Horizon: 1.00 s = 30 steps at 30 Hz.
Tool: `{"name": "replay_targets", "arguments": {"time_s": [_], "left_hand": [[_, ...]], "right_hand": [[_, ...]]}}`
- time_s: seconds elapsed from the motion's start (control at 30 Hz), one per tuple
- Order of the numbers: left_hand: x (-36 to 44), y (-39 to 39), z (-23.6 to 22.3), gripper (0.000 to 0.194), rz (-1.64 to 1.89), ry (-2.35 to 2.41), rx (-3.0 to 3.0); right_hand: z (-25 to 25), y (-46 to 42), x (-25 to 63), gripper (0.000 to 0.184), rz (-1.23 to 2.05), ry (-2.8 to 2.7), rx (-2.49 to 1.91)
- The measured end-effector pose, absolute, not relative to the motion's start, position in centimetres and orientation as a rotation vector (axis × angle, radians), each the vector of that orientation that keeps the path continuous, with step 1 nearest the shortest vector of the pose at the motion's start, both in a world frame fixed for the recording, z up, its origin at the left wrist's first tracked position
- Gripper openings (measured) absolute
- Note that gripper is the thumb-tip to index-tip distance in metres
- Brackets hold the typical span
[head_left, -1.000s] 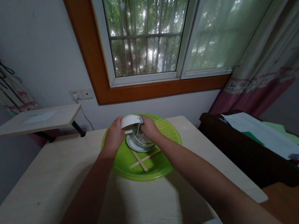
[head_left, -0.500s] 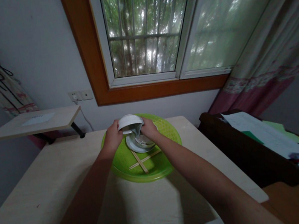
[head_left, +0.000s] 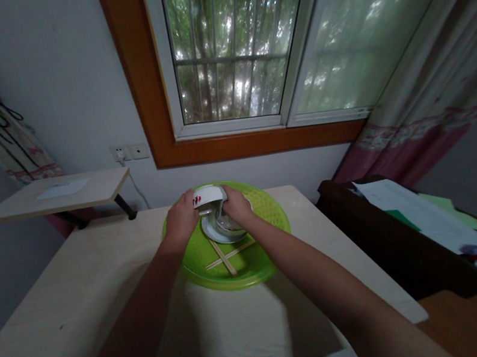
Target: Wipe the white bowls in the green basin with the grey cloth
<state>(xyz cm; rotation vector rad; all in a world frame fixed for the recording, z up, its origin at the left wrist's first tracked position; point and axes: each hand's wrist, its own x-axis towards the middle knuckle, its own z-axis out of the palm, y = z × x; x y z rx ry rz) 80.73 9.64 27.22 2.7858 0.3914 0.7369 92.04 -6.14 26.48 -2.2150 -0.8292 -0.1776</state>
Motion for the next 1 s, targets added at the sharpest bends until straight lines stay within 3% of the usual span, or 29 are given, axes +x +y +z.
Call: {"name": "replay_targets", "arguments": {"time_s": [0.17, 0.33, 0.57, 0.77, 1.0], "left_hand": [[81.3, 10.2, 27.0, 0.038, 0.728, 0.401, 2.652], [81.8, 10.6, 26.6, 0.028, 0.611, 0.400, 2.543], [81.5, 10.6, 26.7, 0.042, 0.635, 0.340, 2.582], [81.1, 10.0, 27.1, 0.046, 0.666, 0.319, 2.716], [80.9, 9.8, 27.1, 0.046, 0.713, 0.322, 2.736]], "right_hand": [[25.3, -5.7, 93.6, 0.036, -0.104, -0.699, -1.995], [25.1, -5.6, 93.8, 0.030, -0.084, -0.687, -1.909], [25.4, -6.2, 93.4, 0.040, -0.140, -0.822, -1.999], [26.6, -6.6, 92.4, 0.065, -0.243, -0.956, -2.201], [26.8, -6.5, 92.1, 0.066, -0.271, -0.939, -2.164]]}}
